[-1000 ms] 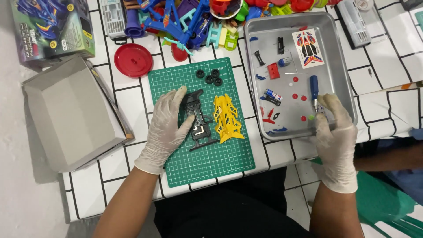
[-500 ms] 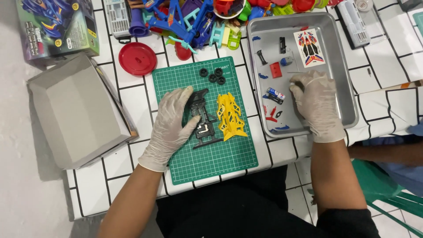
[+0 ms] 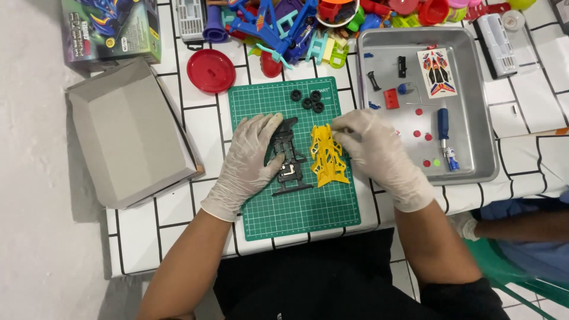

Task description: Assembling a miniature motorized toy car on a cutting mat.

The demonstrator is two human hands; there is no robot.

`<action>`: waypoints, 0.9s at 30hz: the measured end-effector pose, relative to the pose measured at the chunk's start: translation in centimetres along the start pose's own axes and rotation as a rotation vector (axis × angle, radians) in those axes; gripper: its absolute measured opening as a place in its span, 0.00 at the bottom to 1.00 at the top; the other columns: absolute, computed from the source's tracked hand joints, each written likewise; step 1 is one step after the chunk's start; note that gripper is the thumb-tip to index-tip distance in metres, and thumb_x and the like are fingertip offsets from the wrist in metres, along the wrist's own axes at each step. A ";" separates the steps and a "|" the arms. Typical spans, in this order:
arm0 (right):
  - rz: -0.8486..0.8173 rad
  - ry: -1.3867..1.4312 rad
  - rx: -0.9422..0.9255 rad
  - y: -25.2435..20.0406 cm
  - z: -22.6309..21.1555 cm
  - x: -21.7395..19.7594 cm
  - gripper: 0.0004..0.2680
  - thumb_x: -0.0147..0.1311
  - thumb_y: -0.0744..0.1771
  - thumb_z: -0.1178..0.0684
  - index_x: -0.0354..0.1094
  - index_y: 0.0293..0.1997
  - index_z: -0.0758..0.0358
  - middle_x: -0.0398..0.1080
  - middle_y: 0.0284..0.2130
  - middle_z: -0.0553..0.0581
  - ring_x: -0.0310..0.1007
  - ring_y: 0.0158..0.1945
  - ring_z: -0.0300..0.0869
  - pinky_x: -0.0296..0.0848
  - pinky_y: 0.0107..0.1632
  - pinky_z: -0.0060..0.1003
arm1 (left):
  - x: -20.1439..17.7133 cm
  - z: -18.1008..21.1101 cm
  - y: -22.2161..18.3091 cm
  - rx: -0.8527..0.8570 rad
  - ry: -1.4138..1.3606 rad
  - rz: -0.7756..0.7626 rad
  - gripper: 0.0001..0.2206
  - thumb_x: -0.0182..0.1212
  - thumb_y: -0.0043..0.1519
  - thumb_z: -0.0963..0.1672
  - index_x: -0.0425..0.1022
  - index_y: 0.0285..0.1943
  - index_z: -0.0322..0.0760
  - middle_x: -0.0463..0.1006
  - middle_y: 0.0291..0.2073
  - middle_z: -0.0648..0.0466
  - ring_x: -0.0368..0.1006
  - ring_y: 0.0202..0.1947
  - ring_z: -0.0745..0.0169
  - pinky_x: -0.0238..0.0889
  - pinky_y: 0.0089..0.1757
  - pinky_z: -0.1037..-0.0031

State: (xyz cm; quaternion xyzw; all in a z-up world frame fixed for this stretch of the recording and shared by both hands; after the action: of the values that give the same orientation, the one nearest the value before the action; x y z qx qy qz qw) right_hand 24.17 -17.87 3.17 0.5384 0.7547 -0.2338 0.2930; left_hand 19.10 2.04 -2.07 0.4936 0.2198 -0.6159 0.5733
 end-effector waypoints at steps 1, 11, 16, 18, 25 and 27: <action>-0.001 -0.001 -0.004 0.8 0.3 1.3 0.07 0.62 0.66 0.58 0.78 0.47 0.56 0.76 0.40 0.59 0.78 0.48 0.51 0.74 0.55 0.44 | -0.2 -0.2 -0.1 -0.002 0.002 0.004 0.38 0.65 0.58 0.50 0.52 0.79 0.47 0.65 0.65 0.49 0.57 0.70 0.50 0.40 0.69 0.53; -0.084 -0.511 -0.317 2.7 -0.9 7.9 0.05 0.63 0.65 0.51 0.77 0.44 0.50 0.75 0.38 0.50 0.71 0.49 0.45 0.66 0.52 0.40 | -0.8 -1.7 -1.1 0.008 -0.051 0.040 0.37 0.67 0.56 0.51 0.57 0.77 0.49 0.67 0.64 0.50 0.59 0.69 0.50 0.41 0.69 0.52; -0.002 -0.294 -0.093 4.1 4.1 0.5 0.09 0.59 0.67 0.55 0.78 0.51 0.47 0.75 0.42 0.54 0.71 0.52 0.49 0.68 0.56 0.42 | -1.9 -1.6 -0.8 0.028 -0.096 0.109 0.30 0.61 0.62 0.52 0.60 0.75 0.48 0.68 0.63 0.49 0.60 0.68 0.49 0.43 0.68 0.52; 0.148 -0.668 -0.115 4.6 7.5 -4.6 0.12 0.60 0.66 0.60 0.76 0.56 0.54 0.74 0.44 0.62 0.73 0.52 0.59 0.73 0.52 0.51 | -2.2 -1.7 -0.9 0.046 -0.090 0.169 0.25 0.61 0.64 0.51 0.65 0.71 0.49 0.70 0.60 0.52 0.62 0.67 0.52 0.44 0.68 0.54; 0.136 -0.863 -0.025 7.3 16.6 -7.6 0.13 0.63 0.65 0.52 0.76 0.56 0.46 0.74 0.49 0.52 0.73 0.55 0.50 0.74 0.56 0.44 | -2.6 0.4 0.5 0.099 -0.056 0.169 0.19 0.64 0.64 0.49 0.70 0.64 0.52 0.73 0.53 0.57 0.63 0.64 0.55 0.45 0.67 0.54; 0.166 -0.884 0.059 7.5 17.4 -7.9 0.10 0.65 0.64 0.50 0.77 0.49 0.44 0.75 0.42 0.48 0.74 0.52 0.47 0.71 0.54 0.43 | -2.1 1.0 1.3 0.119 0.039 0.133 0.18 0.65 0.63 0.49 0.71 0.62 0.53 0.74 0.51 0.58 0.63 0.64 0.58 0.46 0.66 0.54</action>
State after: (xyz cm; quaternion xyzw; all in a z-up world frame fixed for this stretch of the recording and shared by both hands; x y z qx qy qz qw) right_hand 36.56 -32.56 -4.16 0.4537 0.5042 -0.4384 0.5896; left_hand 19.65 1.85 0.51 0.5521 0.1608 -0.5788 0.5783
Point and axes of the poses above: each hand's wrist, its own y-axis towards the middle knuckle, its own x-axis out of the palm, z = x × y, the point moved 10 cm from there along y, towards the middle knuckle
